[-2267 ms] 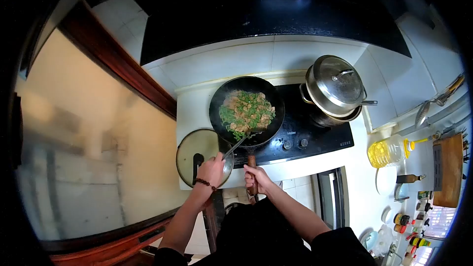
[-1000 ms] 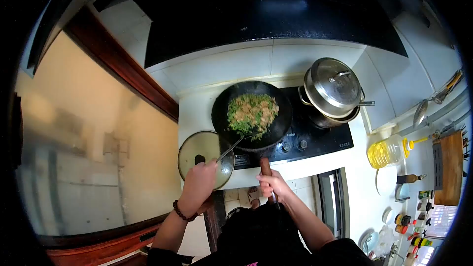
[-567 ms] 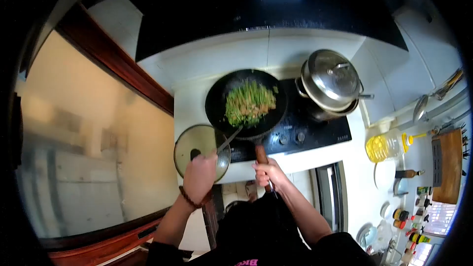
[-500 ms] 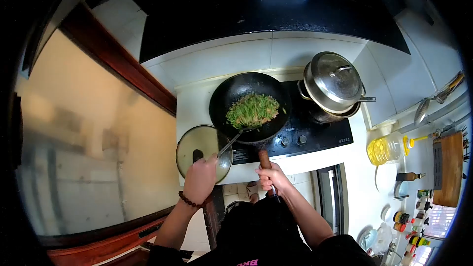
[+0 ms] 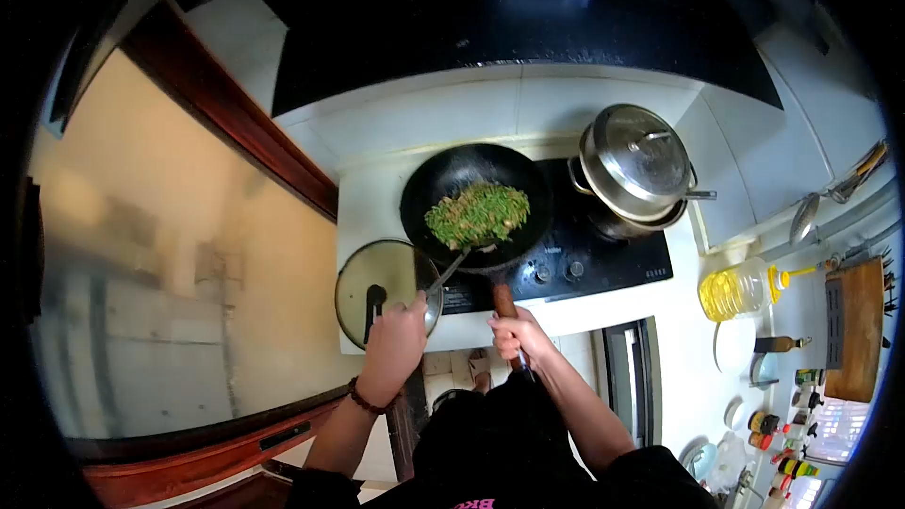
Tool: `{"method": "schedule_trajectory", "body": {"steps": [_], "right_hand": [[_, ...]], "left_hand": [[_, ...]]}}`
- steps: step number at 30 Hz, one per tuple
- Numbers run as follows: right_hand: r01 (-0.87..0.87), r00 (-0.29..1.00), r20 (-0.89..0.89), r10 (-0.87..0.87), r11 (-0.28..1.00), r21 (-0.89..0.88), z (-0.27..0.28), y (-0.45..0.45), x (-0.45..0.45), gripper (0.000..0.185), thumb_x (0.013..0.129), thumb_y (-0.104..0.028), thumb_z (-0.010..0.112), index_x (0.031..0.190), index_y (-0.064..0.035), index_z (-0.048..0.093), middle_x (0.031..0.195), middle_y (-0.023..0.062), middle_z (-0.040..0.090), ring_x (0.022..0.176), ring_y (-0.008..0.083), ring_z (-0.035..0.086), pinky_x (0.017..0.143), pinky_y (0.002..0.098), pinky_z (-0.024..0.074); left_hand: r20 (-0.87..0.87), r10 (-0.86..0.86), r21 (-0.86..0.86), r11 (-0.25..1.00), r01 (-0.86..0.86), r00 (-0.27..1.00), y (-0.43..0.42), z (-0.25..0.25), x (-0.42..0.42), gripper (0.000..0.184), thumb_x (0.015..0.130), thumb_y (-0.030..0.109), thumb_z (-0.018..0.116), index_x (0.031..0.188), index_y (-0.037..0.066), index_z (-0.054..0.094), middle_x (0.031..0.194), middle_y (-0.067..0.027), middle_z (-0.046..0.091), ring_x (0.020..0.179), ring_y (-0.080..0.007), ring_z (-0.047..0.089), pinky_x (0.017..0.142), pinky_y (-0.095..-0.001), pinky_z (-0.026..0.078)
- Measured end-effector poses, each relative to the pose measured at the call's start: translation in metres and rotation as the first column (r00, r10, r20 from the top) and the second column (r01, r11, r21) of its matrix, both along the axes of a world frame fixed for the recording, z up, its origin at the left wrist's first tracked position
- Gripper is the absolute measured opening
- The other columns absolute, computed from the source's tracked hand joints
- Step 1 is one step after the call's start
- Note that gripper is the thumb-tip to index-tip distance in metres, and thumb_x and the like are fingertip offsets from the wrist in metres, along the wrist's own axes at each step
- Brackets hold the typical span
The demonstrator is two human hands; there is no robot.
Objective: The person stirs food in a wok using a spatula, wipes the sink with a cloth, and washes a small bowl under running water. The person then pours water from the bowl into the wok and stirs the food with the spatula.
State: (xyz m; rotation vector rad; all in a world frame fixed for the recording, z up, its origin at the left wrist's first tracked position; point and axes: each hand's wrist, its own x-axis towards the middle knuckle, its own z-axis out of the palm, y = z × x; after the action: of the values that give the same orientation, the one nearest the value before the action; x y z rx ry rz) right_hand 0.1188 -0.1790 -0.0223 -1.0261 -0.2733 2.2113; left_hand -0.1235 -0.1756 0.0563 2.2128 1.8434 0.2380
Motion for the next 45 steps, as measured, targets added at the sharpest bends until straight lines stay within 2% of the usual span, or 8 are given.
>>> {"method": "schedule_trajectory", "body": {"steps": [5, 7, 9, 13, 27, 35, 38, 45], "right_hand": [[0.005, 0.997, -0.074, -0.004, 1.0, 0.021, -0.012, 0.047, -0.013, 0.022, 0.094, -0.004, 0.062, 0.086, -0.0128, 0.044, 0.06, -0.0063, 0.039, 0.042, 0.0045, 0.03, 0.039, 0.0231, 0.0222], [-0.015, 0.98, 0.197, -0.011, 0.992, 0.128, 0.021, 0.017, -0.011, 0.021, 0.095, -0.007, 0.063, 0.085, -0.0119, 0.045, 0.059, -0.0055, 0.041, 0.042, 0.0049, 0.035, 0.04, 0.022, 0.0276], [-0.034, 0.896, 0.429, -0.115, 0.945, 0.325, -0.06, -0.026, 0.004, 0.02, 0.093, -0.009, 0.067, 0.093, -0.0109, 0.047, 0.06, -0.0052, 0.043, 0.04, 0.0031, 0.037, 0.036, 0.02, 0.0253], [0.014, 1.0, -0.008, -0.014, 1.0, 0.005, 0.013, -0.007, 0.007, 0.021, 0.092, -0.004, 0.065, 0.092, -0.0121, 0.045, 0.062, -0.0055, 0.04, 0.043, 0.0032, 0.036, 0.037, 0.021, 0.023], [-0.027, 0.997, -0.066, 0.035, 0.993, 0.116, -0.066, 0.026, 0.003, 0.023, 0.095, -0.007, 0.065, 0.097, -0.0146, 0.044, 0.062, -0.0032, 0.04, 0.042, 0.005, 0.035, 0.037, 0.0234, 0.0244], [-0.052, 0.998, -0.037, 0.055, 0.996, 0.078, -0.085, 0.018, 0.001, 0.019, 0.097, -0.008, 0.062, 0.097, -0.0153, 0.044, 0.058, -0.0039, 0.038, 0.04, 0.0048, 0.033, 0.036, 0.0234, 0.0244], [-0.068, 0.996, -0.049, 0.074, 0.992, 0.102, -0.097, 0.014, 0.002, 0.019, 0.097, -0.008, 0.062, 0.097, -0.0153, 0.045, 0.058, -0.0039, 0.039, 0.04, 0.0052, 0.033, 0.036, 0.0243, 0.0248], [-0.083, 0.997, 0.008, 0.082, 0.991, 0.106, -0.106, 0.016, 0.003, 0.018, 0.098, -0.014, 0.065, 0.095, -0.0135, 0.046, 0.061, -0.0023, 0.043, 0.041, 0.0076, 0.037, 0.037, 0.026, 0.0279]], "left_hand": [[0.055, 0.007, 0.042, 0.999, -0.009, 0.998, 0.049, -0.005, 0.003, 0.021, 0.094, 0.008, 0.054, 0.109, 0.0, 0.065, 0.074, -0.0226, 0.065, 0.07, -0.0404, 0.068, 0.059, -0.0523, 0.054], [0.013, -0.015, 0.029, 0.999, 0.014, 1.0, 0.03, -0.001, -0.007, 0.027, 0.093, 0.009, 0.056, 0.118, 0.001, 0.064, 0.077, -0.0233, 0.064, 0.07, -0.0416, 0.068, 0.06, -0.0532, 0.054], [0.019, 0.014, 0.086, 0.996, -0.016, 1.0, -0.011, -0.011, -0.016, 0.037, 0.091, 0.008, 0.057, 0.128, 0.002, 0.062, 0.08, -0.0234, 0.064, 0.069, -0.042, 0.068, 0.062, -0.0519, 0.055], [0.048, -0.007, 0.004, 1.0, 0.006, 0.999, -0.015, 0.0, -0.01, 0.041, 0.093, 0.008, 0.055, 0.132, 0.001, 0.06, 0.082, -0.0229, 0.064, 0.07, -0.0413, 0.069, 0.065, -0.0499, 0.057], [0.333, 0.176, -0.069, 0.984, -0.162, 0.926, 0.002, -0.064, 0.009, 0.031, 0.099, 0.022, 0.06, 0.118, -0.003, 0.06, 0.091, -0.0283, 0.068, 0.085, -0.047, 0.067, 0.077, -0.0523, 0.054], [0.699, 0.478, -0.448, 0.872, -0.196, 0.531, -0.014, -0.163, 0.018, 0.03, 0.101, 0.03, 0.064, 0.115, 0.005, 0.053, 0.078, -0.0014, 0.058, 0.056, -0.0088, 0.049, 0.049, -0.0275, 0.041], [0.641, 0.7, -0.715, 0.694, -0.088, 0.316, -0.009, -0.118, 0.032, 0.023, 0.103, 0.029, 0.06, 0.11, 0.011, 0.047, 0.075, 0.0021, 0.051, 0.051, -0.0047, 0.04, 0.044, -0.0223, 0.032], [0.662, 0.741, -0.748, 0.663, 0.032, 0.112, -0.015, -0.146, 0.039, 0.017, 0.106, 0.028, 0.052, 0.109, 0.014, 0.043, 0.077, 0.0017, 0.051, 0.052, -0.0044, 0.038, 0.045, -0.0217, 0.029]]}}
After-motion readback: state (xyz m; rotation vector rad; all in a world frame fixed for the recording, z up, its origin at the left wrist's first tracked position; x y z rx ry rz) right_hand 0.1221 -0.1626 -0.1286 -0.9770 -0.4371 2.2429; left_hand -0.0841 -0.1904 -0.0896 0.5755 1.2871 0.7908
